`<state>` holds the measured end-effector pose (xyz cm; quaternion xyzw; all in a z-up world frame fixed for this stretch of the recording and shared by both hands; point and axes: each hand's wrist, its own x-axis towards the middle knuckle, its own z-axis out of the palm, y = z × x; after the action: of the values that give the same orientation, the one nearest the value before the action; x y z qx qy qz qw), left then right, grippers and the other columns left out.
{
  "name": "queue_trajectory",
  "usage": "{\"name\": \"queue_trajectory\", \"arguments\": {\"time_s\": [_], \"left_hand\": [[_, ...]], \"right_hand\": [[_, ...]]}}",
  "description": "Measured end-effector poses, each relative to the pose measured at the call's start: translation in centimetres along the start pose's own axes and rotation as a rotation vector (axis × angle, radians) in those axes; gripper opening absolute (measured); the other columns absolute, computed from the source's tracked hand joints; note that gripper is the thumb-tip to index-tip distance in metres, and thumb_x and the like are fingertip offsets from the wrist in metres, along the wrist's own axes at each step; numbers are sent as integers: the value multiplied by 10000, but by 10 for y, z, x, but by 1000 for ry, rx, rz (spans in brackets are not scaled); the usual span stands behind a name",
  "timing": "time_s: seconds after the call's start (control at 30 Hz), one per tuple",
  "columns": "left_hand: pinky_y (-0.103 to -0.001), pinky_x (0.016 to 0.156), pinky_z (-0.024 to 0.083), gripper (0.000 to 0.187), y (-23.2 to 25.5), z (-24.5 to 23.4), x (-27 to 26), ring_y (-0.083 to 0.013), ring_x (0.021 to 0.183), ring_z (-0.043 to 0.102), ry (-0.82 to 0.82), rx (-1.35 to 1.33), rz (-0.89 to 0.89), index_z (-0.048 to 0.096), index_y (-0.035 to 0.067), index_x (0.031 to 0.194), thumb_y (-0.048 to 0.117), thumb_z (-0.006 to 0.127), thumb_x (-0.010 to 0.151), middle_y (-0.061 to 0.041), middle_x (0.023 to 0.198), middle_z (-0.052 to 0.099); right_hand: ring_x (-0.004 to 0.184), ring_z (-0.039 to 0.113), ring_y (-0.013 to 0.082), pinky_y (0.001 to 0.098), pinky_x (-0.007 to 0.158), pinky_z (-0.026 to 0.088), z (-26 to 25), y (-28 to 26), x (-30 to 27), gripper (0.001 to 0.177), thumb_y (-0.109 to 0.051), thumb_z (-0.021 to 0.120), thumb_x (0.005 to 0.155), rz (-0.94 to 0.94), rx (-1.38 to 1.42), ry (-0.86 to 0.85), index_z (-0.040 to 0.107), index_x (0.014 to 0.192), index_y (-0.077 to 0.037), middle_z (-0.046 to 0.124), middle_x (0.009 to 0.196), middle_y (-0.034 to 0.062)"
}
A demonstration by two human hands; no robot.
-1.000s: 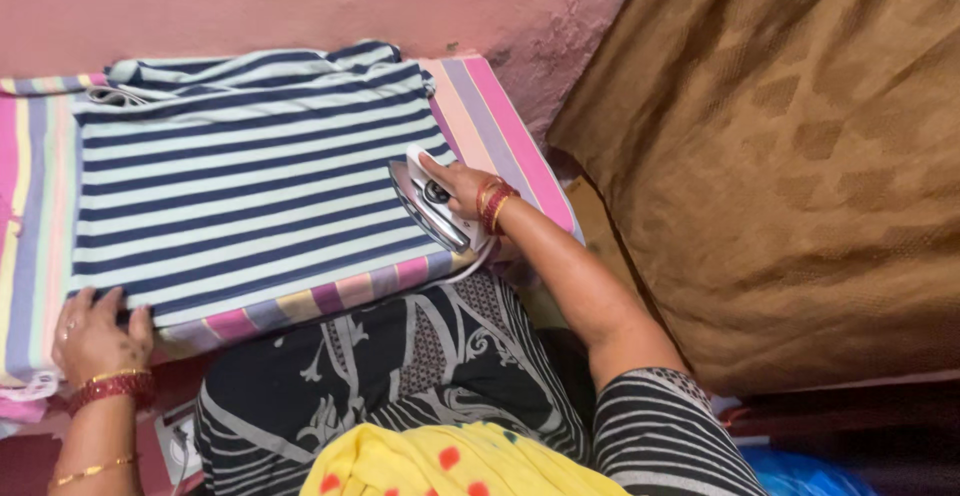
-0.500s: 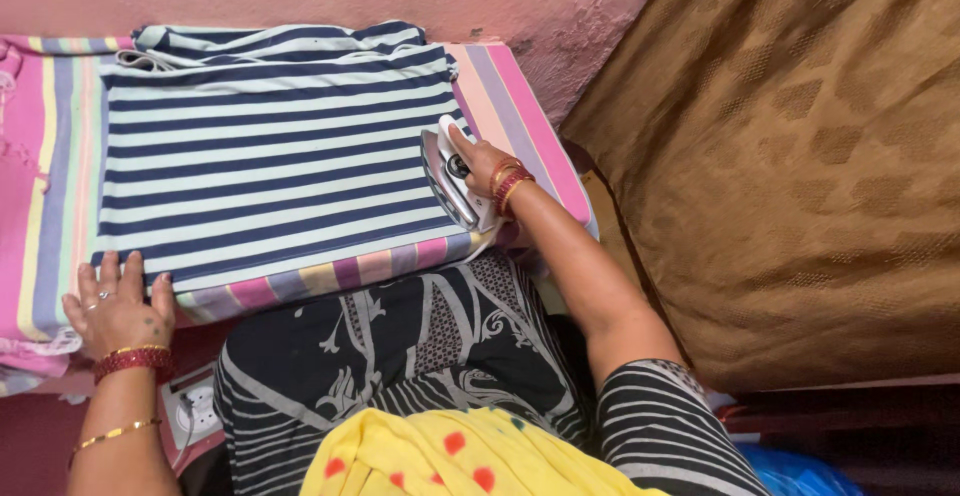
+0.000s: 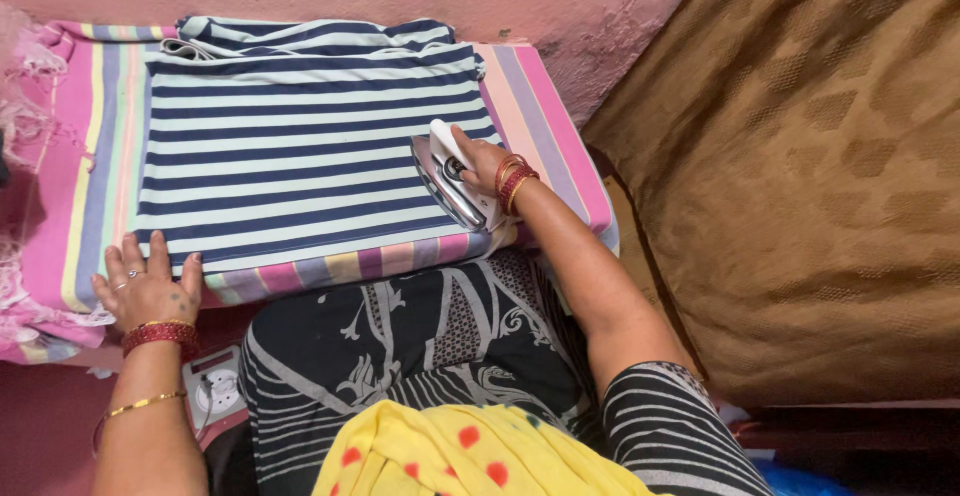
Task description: The person irons a striped polo shirt on a small table using an electric iron. They smooth the fabric with their hands, move the iron across the body and sleeves, and flip the shirt to iron the other side.
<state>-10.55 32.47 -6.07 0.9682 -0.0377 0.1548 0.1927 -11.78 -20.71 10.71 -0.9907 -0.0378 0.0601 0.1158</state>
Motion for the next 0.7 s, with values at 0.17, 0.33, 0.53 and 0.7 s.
{"name": "queue_trajectory", "arguments": {"time_s": [0.17,0.33,0.53,0.7], "left_hand": [[-599,1247,55,705,6,-5,-3,-398,1581,191,-9,-2,-15,463,148,1582,589,452,1031,-209,1686,315],[-628,1229,57,721,15,-8,0,-449,1579,182,73,110,-21,517,96,1563,513,543,976,-220,1692,343],[-625,1272,83,602,34,5,3,-459,1610,202,123,-52,208,523,86,1503,477,483,1047,-207,1713,340],[-607,1274,142,569,40,14,-3,-342,1573,323,25,83,207,536,168,1535,473,445,1064,-107,1662,425]], "right_hand": [[1001,719,329,431,884,590,-2,-26,-16,903,-221,632,903,84,10,-111,105,1635,-165,640,1234,239],[998,702,401,483,899,559,14,-29,-17,900,-246,647,917,119,9,-7,130,1633,-73,678,1138,283],[1044,684,412,496,911,548,19,-15,35,917,-243,669,894,290,51,67,129,1607,-43,663,1152,288],[1085,684,401,491,952,541,17,-4,78,863,-211,635,914,390,89,70,158,1616,-53,680,1177,277]]}}
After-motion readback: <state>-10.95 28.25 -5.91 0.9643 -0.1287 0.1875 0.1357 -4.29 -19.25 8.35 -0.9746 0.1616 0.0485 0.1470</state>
